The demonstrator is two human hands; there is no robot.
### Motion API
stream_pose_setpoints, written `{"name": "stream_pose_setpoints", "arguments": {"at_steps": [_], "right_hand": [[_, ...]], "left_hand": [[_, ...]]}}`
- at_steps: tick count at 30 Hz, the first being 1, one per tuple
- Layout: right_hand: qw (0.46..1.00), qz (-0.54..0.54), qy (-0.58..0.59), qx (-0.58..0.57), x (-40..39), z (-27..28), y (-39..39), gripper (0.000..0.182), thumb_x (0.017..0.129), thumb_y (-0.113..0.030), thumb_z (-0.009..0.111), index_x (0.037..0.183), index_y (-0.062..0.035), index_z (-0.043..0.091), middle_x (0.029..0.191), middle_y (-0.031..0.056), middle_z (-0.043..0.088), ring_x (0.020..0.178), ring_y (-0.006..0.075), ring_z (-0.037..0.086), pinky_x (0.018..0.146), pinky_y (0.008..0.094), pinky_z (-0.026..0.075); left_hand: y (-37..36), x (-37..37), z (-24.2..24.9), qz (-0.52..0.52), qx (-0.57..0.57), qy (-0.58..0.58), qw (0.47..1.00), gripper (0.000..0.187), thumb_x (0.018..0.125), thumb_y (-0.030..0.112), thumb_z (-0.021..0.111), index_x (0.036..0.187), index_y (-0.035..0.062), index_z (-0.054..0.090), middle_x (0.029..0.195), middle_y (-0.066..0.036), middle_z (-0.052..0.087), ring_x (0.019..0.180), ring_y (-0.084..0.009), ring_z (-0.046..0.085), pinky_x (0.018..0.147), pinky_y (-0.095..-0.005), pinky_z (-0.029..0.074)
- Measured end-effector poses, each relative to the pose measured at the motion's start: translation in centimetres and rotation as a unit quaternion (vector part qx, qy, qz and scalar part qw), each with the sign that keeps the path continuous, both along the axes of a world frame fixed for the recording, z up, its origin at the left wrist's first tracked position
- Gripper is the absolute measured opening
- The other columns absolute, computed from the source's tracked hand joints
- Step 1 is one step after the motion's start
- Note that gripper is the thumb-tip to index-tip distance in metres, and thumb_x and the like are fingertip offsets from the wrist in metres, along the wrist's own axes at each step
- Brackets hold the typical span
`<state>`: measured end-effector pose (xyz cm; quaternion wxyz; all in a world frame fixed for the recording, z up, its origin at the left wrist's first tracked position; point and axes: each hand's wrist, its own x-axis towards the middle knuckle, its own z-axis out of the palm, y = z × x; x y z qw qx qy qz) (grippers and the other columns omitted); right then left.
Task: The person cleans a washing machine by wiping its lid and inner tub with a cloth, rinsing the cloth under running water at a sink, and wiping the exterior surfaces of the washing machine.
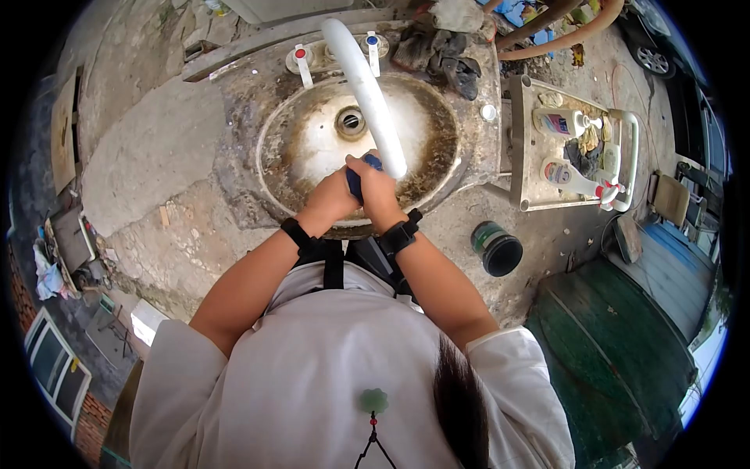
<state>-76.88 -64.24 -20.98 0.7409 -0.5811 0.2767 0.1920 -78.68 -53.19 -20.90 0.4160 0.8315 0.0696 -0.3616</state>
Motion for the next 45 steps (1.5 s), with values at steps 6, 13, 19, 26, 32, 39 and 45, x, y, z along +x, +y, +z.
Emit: {"name": "stream_pose_setpoints", "arguments": {"at_steps": [6,13,19,26,32,39,45], "right_hand": [[0.984,-0.146,0.087,0.049,-0.5,-1.5,1.2,0.015,0.076,-0.004,0.066,0.068,-0.0059,0.054,0.068,0.0021,0.053,0.061,0.0144,0.049,0.058,0.0291,0.041],[0.969,-0.181,0.157,0.053,-1.8,-3.5,1.4,0.012,0.081,-0.006,0.055,0.075,0.0023,0.062,0.073,0.0086,0.061,0.064,0.0184,0.057,0.060,0.0321,0.047],[0.942,-0.274,0.180,0.068,-3.3,-3.3,2.0,0.013,0.078,-0.008,0.057,0.073,0.0027,0.062,0.073,0.0079,0.058,0.063,0.0191,0.055,0.060,0.0330,0.047],[0.948,-0.293,0.116,0.035,-5.5,-2.6,3.5,0.009,0.079,-0.010,0.065,0.078,-0.0034,0.060,0.077,0.0045,0.059,0.069,0.0162,0.056,0.065,0.0307,0.047],[0.991,-0.121,0.054,0.014,-5.5,1.1,3.9,0.025,0.087,-0.027,0.073,0.088,-0.0053,0.061,0.080,0.0010,0.059,0.071,0.0119,0.057,0.067,0.0281,0.049],[0.993,-0.062,0.072,-0.064,-8.5,3.6,2.6,0.053,0.092,-0.039,0.066,0.130,-0.0052,0.051,0.119,0.0095,0.057,0.102,0.0177,0.059,0.082,0.0309,0.050],[0.995,-0.085,-0.040,-0.045,-17.0,4.2,5.3,0.057,0.087,-0.020,0.070,0.136,-0.0022,0.046,0.117,0.0133,0.058,0.103,0.0206,0.060,0.081,0.0328,0.053]], "left_hand": [[-0.1,-0.2,0.7,-0.023,0.064,-0.010,0.998,0.030,0.080,0.019,0.063,0.107,0.0066,0.065,0.093,-0.021,0.069,0.089,-0.0411,0.066,0.076,-0.0469,0.052],[0.7,-1.4,-0.6,-0.038,0.073,-0.052,0.995,0.030,0.075,0.013,0.066,0.105,0.0053,0.064,0.086,-0.021,0.069,0.085,-0.0402,0.067,0.074,-0.0468,0.053],[1.6,-1.7,0.5,-0.115,0.046,-0.092,0.988,0.025,0.074,0.013,0.066,0.098,0.0054,0.063,0.083,-0.020,0.069,0.081,-0.0389,0.068,0.072,-0.0471,0.053],[3.6,-2.7,-0.8,-0.147,-0.001,-0.120,0.982,0.027,0.073,0.013,0.068,0.099,0.0056,0.064,0.086,-0.022,0.069,0.083,-0.0410,0.066,0.072,-0.0477,0.052],[6.6,-2.3,-0.5,-0.137,-0.067,-0.110,0.982,0.052,0.058,0.017,0.081,0.103,0.0002,0.061,0.102,-0.021,0.065,0.095,-0.0362,0.065,0.081,-0.0400,0.051],[8.1,-3.7,0.9,-0.125,-0.150,-0.130,0.972,0.070,0.059,0.017,0.083,0.121,0.0006,0.053,0.111,-0.019,0.062,0.107,-0.0299,0.061,0.091,-0.0364,0.048],[10.7,-9.3,2.2,-0.131,-0.274,-0.127,0.944,0.095,0.063,0.022,0.088,0.142,0.0018,0.038,0.126,-0.016,0.057,0.119,-0.0251,0.055,0.102,-0.0372,0.043]]}}
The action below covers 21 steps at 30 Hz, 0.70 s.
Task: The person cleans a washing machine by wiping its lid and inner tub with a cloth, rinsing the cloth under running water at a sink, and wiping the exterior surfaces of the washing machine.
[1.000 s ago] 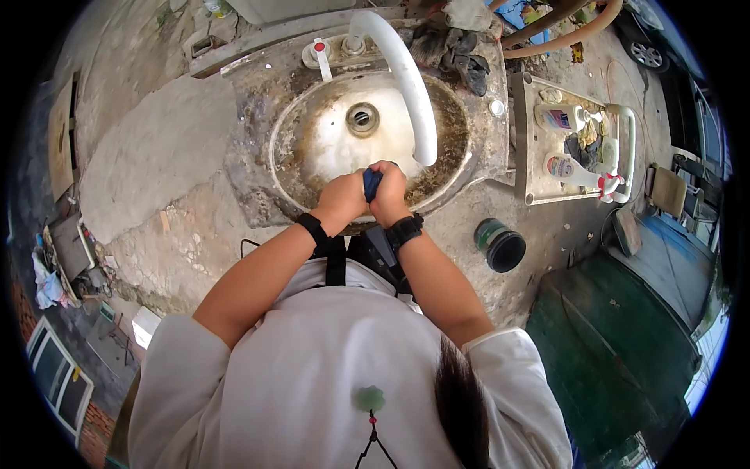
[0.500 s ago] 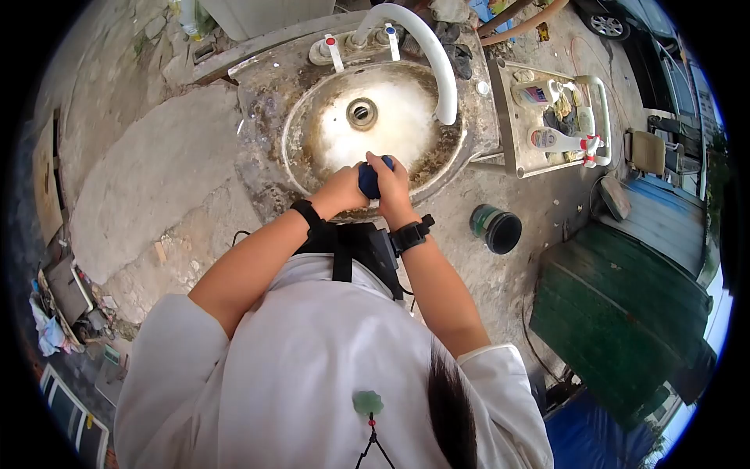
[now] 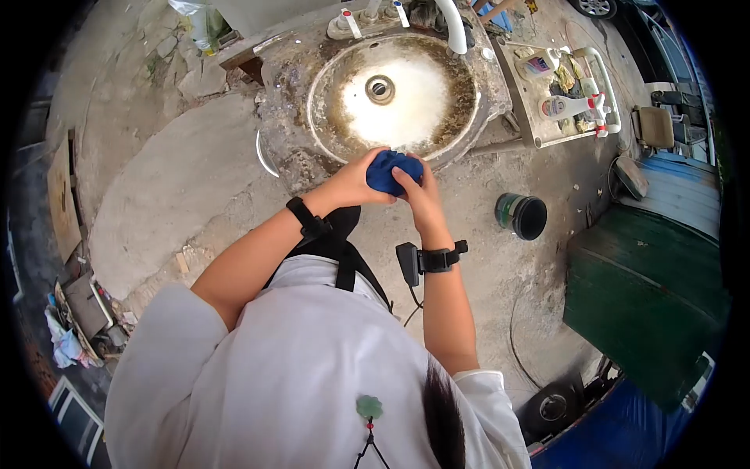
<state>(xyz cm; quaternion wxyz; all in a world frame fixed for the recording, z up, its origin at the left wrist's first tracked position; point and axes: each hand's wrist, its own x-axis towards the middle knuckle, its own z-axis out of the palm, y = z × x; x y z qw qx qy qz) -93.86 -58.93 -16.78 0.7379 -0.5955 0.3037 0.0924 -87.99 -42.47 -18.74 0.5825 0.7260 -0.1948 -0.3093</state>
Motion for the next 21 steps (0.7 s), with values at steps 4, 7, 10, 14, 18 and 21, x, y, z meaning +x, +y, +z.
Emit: {"name": "stream_pose_setpoints", "arguments": {"at_steps": [4,7,10,14,18,21], "right_hand": [[0.994,-0.087,0.011,0.072,-4.2,-0.6,2.4,0.050,0.083,-0.011,0.064,0.130,-0.0029,0.050,0.115,0.0109,0.059,0.098,0.0187,0.060,0.082,0.0304,0.051],[0.988,-0.117,-0.004,0.102,-5.8,-1.0,4.0,0.040,0.081,-0.008,0.064,0.120,-0.0025,0.055,0.107,0.0074,0.060,0.093,0.0157,0.059,0.082,0.0279,0.049],[0.995,-0.060,-0.032,0.068,-5.8,-1.1,5.1,0.032,0.081,-0.005,0.065,0.112,-0.0021,0.058,0.101,0.0053,0.061,0.090,0.0143,0.058,0.081,0.0268,0.047],[0.994,-0.033,-0.077,-0.064,-4.8,-0.3,7.1,0.024,0.082,-0.008,0.072,0.101,-0.0038,0.058,0.097,0.0056,0.062,0.085,0.0110,0.056,0.074,0.0262,0.047],[0.990,0.004,-0.122,-0.076,-2.6,1.5,9.4,0.027,0.084,-0.013,0.076,0.100,-0.0052,0.056,0.095,0.0069,0.063,0.074,0.0063,0.054,0.063,0.0226,0.043],[0.990,0.086,-0.112,-0.007,0.7,4.8,13.5,0.027,0.086,-0.012,0.074,0.105,-0.0049,0.055,0.090,0.0058,0.064,0.068,0.0042,0.051,0.059,0.0206,0.040]], "left_hand": [[2.0,-2.9,1.7,-0.015,0.068,0.039,0.997,0.075,0.079,0.039,0.078,0.135,-0.0009,0.047,0.123,-0.018,0.058,0.117,-0.0256,0.056,0.100,-0.0344,0.043],[4.4,-3.8,2.4,-0.012,0.090,0.001,0.996,0.047,0.091,0.035,0.066,0.120,-0.0010,0.055,0.116,-0.016,0.062,0.107,-0.0243,0.059,0.091,-0.0357,0.046],[6.7,-4.8,2.6,0.049,0.057,-0.118,0.990,0.033,0.091,0.029,0.065,0.107,0.0010,0.056,0.099,-0.016,0.061,0.088,-0.0265,0.060,0.077,-0.0368,0.048],[9.6,-3.4,2.9,0.153,0.000,-0.020,0.988,0.027,0.094,0.026,0.063,0.099,0.0013,0.053,0.082,-0.006,0.053,0.072,-0.0144,0.050,0.067,-0.0288,0.043],[13.0,-1.1,7.6,0.216,-0.071,-0.013,0.974,0.020,0.098,0.022,0.059,0.097,0.0041,0.051,0.081,0.002,0.048,0.074,-0.0054,0.044,0.064,-0.0229,0.040],[17.1,0.5,9.9,0.259,-0.097,-0.028,0.961,0.018,0.097,0.019,0.061,0.099,0.0048,0.051,0.082,0.002,0.049,0.076,-0.0047,0.045,0.066,-0.0222,0.041]]}}
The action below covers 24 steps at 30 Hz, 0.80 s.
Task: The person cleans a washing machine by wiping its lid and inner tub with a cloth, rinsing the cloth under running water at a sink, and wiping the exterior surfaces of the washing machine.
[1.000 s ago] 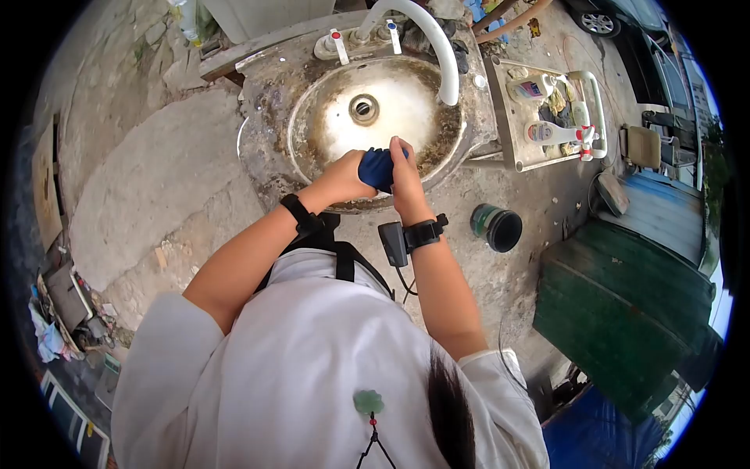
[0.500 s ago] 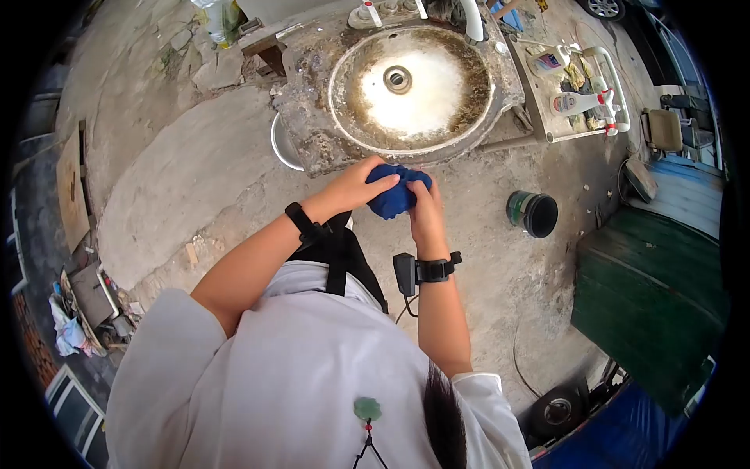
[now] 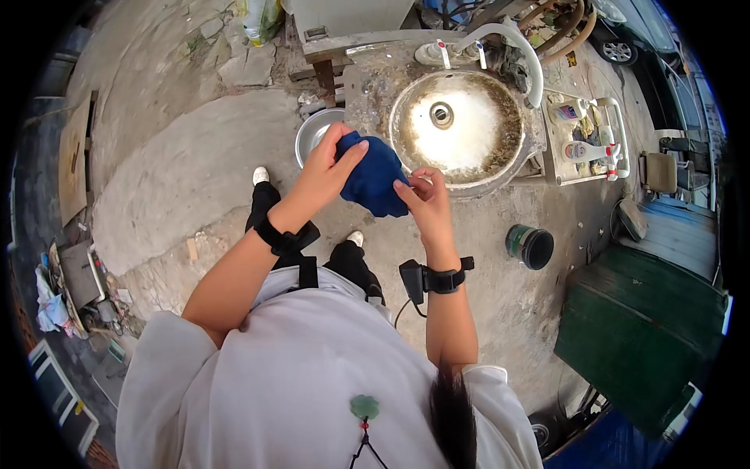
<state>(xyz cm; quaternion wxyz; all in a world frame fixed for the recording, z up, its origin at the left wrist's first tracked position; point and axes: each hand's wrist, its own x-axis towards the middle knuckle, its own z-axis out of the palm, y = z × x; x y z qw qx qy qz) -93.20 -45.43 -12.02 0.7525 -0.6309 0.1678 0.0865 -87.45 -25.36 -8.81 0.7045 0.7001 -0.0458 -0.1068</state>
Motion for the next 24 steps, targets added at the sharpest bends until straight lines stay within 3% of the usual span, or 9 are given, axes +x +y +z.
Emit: {"name": "stream_pose_setpoints", "arguments": {"at_steps": [6,9,13,15,16,17,19,22,24], "right_hand": [[0.983,0.175,-0.036,-0.050,7.2,-0.3,13.7,0.023,0.092,-0.021,0.069,0.099,0.0006,0.064,0.074,-0.0050,0.056,0.065,0.0025,0.047,0.056,0.0207,0.036],[0.980,0.190,-0.018,-0.053,11.2,-1.6,20.4,0.025,0.092,-0.023,0.070,0.101,0.0004,0.064,0.071,-0.0058,0.052,0.063,0.0026,0.044,0.056,0.0207,0.036],[0.980,0.171,0.100,-0.020,15.3,-3.3,29.2,0.028,0.096,-0.024,0.057,0.112,-0.0016,0.063,0.094,-0.0005,0.060,0.083,0.0077,0.052,0.072,0.0224,0.042],[0.970,0.195,0.122,0.079,18.1,-4.9,32.8,0.039,0.096,-0.027,0.049,0.125,-0.0035,0.061,0.110,0.0043,0.062,0.097,0.0142,0.056,0.082,0.0277,0.044],[0.977,0.135,0.124,0.107,19.2,-4.7,35.0,0.036,0.095,-0.022,0.048,0.123,-0.0033,0.061,0.108,0.0043,0.063,0.095,0.0131,0.057,0.081,0.0281,0.045],[0.980,0.071,0.130,0.133,20.0,-4.5,37.3,0.033,0.094,-0.016,0.047,0.121,-0.0031,0.061,0.105,0.0042,0.065,0.093,0.0119,0.057,0.080,0.0286,0.046],[0.997,0.065,0.019,0.041,22.3,-4.8,40.3,0.030,0.096,-0.016,0.047,0.119,-0.0026,0.060,0.102,0.0051,0.065,0.093,0.0111,0.058,0.082,0.0293,0.047],[0.963,0.182,0.001,0.201,25.9,-5.4,41.1,0.036,0.096,-0.031,0.053,0.119,-0.0041,0.057,0.117,0.0076,0.061,0.109,0.0139,0.055,0.093,0.0310,0.044],[0.973,0.182,-0.040,0.137,28.4,-5.2,41.8,0.043,0.093,-0.040,0.056,0.118,-0.0046,0.056,0.121,0.0091,0.057,0.113,0.0151,0.052,0.097,0.0317,0.041]], "left_hand": [[12.5,5.6,1.2,0.069,-0.062,-0.002,0.996,0.014,0.098,0.017,0.060,0.096,0.0059,0.051,0.082,0.004,0.050,0.075,-0.0028,0.044,0.065,-0.0203,0.039],[19.0,10.8,1.4,0.052,-0.065,0.005,0.997,0.014,0.098,0.017,0.060,0.095,0.0066,0.051,0.081,0.005,0.049,0.073,-0.0025,0.041,0.064,-0.0200,0.038],[27.2,13.8,3.6,-0.018,-0.023,0.079,0.996,0.013,0.098,0.016,0.060,0.097,0.0072,0.051,0.086,0.004,0.051,0.078,-0.0028,0.044,0.068,-0.0199,0.039],[30.2,16.9,4.6,-0.059,-0.005,0.077,0.995,0.011,0.098,0.015,0.059,0.099,0.0077,0.051,0.092,0.003,0.054,0.081,-0.0029,0.046,0.072,-0.0198,0.040],[31.2,17.7,5.0,-0.084,0.018,0.041,0.995,0.012,0.098,0.014,0.059,0.102,0.0063,0.051,0.107,-0.002,0.057,0.094,-0.0058,0.049,0.083,-0.0228,0.042],[32.3,18.6,5.6,-0.129,-0.002,0.105,0.986,0.013,0.097,0.013,0.059,0.104,0.0054,0.050,0.120,-0.005,0.056,0.104,-0.0076,0.049,0.092,-0.0248,0.040],[33.1,20.4,6.6,-0.171,-0.004,0.100,0.980,0.013,0.097,0.011,0.059,0.103,0.0060,0.049,0.121,-0.005,0.057,0.103,-0.0076,0.049,0.091,-0.0248,0.041],[33.6,23.4,8.3,-0.241,-0.029,0.049,0.969,0.018,0.095,0.006,0.060,0.098,0.0072,0.043,0.125,-0.008,0.057,0.097,-0.0063,0.049,0.083,-0.0218,0.043],[33.4,26.1,10.4,-0.271,-0.049,0.022,0.961,0.019,0.094,0.005,0.060,0.098,0.0080,0.042,0.125,-0.011,0.056,0.091,-0.0055,0.049,0.077,-0.0206,0.043]]}}
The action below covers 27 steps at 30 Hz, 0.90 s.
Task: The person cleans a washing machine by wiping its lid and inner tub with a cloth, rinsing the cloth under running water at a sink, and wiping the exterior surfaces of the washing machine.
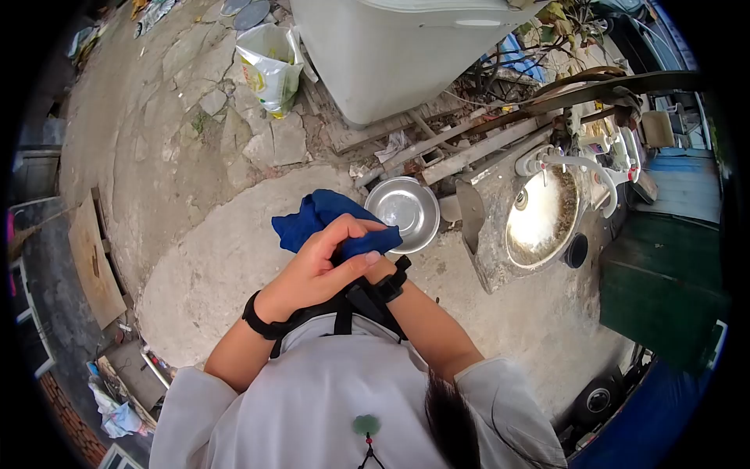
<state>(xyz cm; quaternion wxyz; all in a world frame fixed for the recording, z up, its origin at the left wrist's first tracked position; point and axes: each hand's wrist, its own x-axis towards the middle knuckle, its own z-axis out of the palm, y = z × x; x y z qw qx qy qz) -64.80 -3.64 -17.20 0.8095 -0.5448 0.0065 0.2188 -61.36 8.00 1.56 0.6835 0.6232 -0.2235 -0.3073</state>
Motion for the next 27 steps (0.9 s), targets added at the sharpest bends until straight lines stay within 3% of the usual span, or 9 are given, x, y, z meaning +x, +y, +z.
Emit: {"name": "stream_pose_setpoints", "arguments": {"at_steps": [3,5,9,10,16,19,21,22,27], "right_hand": [[0.946,-0.155,-0.203,-0.198,5.2,2.0,0.1,0.045,0.090,-0.040,0.061,0.119,-0.0065,0.055,0.116,0.0092,0.056,0.110,0.0167,0.053,0.096,0.0300,0.042],[0.932,-0.222,-0.222,-0.182,8.1,3.6,-1.6,0.041,0.092,-0.033,0.058,0.122,-0.0058,0.054,0.118,0.0096,0.056,0.111,0.0182,0.053,0.095,0.0305,0.043],[0.770,-0.409,-0.310,-0.379,15.2,6.1,-7.4,0.028,0.100,-0.015,0.047,0.125,-0.0017,0.050,0.122,0.0110,0.056,0.111,0.0232,0.054,0.094,0.0327,0.045],[0.821,-0.537,-0.163,-0.101,16.1,6.5,-7.2,0.058,0.097,-0.014,0.054,0.147,0.0006,0.027,0.142,0.0137,0.041,0.128,0.0234,0.043,0.111,0.0345,0.030],[0.689,-0.445,-0.345,-0.457,28.2,16.2,-20.4,0.060,0.093,-0.018,0.056,0.139,0.0113,0.031,0.145,0.0371,0.027,0.137,0.0507,0.025,0.114,0.0518,0.021],[0.509,-0.305,-0.345,-0.728,35.2,14.5,-25.5,0.061,0.091,-0.034,0.056,0.134,0.0078,0.045,0.140,0.0277,0.045,0.134,0.0405,0.039,0.114,0.0505,0.025],[0.478,-0.276,-0.313,-0.773,36.0,13.4,-25.9,0.057,0.090,-0.033,0.054,0.131,0.0063,0.051,0.136,0.0236,0.051,0.132,0.0370,0.044,0.114,0.0490,0.027],[0.461,-0.262,-0.297,-0.794,36.5,13.4,-25.9,0.055,0.090,-0.033,0.054,0.130,0.0055,0.053,0.134,0.0215,0.054,0.130,0.0352,0.046,0.114,0.0483,0.027],[0.584,-0.161,-0.390,-0.694,34.2,14.0,-22.2,0.045,0.090,-0.027,0.052,0.123,0.0023,0.060,0.128,0.0190,0.060,0.126,0.0346,0.051,0.112,0.0475,0.030]], "left_hand": [[0.3,3.9,2.0,-0.008,-0.011,0.034,0.999,0.019,0.093,0.005,0.062,0.098,0.0070,0.043,0.123,-0.014,0.059,0.089,-0.0071,0.051,0.078,-0.0224,0.044],[0.5,7.0,3.0,-0.014,-0.003,0.033,0.999,0.016,0.094,0.006,0.062,0.099,0.0045,0.047,0.120,-0.012,0.061,0.097,-0.0099,0.054,0.086,-0.0263,0.044],[0.8,13.0,2.7,0.094,-0.021,0.025,0.995,0.019,0.093,0.010,0.064,0.096,0.0068,0.046,0.112,-0.012,0.065,0.093,-0.0089,0.054,0.083,-0.0255,0.045],[0.2,14.7,3.0,0.124,-0.040,0.034,0.991,0.020,0.093,0.012,0.065,0.094,0.0079,0.046,0.111,-0.011,0.066,0.091,-0.0088,0.055,0.082,-0.0251,0.044],[-5.8,28.0,4.8,0.322,-0.029,-0.057,0.945,0.019,0.095,0.014,0.062,0.106,0.0038,0.050,0.096,-0.002,0.060,0.090,-0.0080,0.055,0.083,-0.0221,0.044],[-10.6,33.4,2.6,0.366,0.106,-0.323,0.866,0.038,0.095,0.017,0.061,0.128,0.0033,0.049,0.129,-0.018,0.052,0.119,-0.0251,0.052,0.101,-0.0368,0.041],[-13.0,34.3,-0.1,0.334,0.361,-0.523,0.696,0.050,0.094,0.022,0.058,0.141,0.0101,0.044,0.149,-0.021,0.033,0.138,-0.0353,0.034,0.113,-0.0507,0.026],[-13.5,34.3,-0.9,0.265,0.373,-0.558,0.692,0.049,0.095,0.026,0.055,0.141,0.0160,0.047,0.151,-0.017,0.035,0.141,-0.0361,0.030,0.115,-0.0579,0.017],[-13.9,33.3,-3.6,0.117,0.366,-0.540,0.749,0.045,0.098,0.027,0.050,0.139,0.0068,0.049,0.144,-0.014,0.046,0.137,-0.0320,0.037,0.116,-0.0507,0.020]]}}
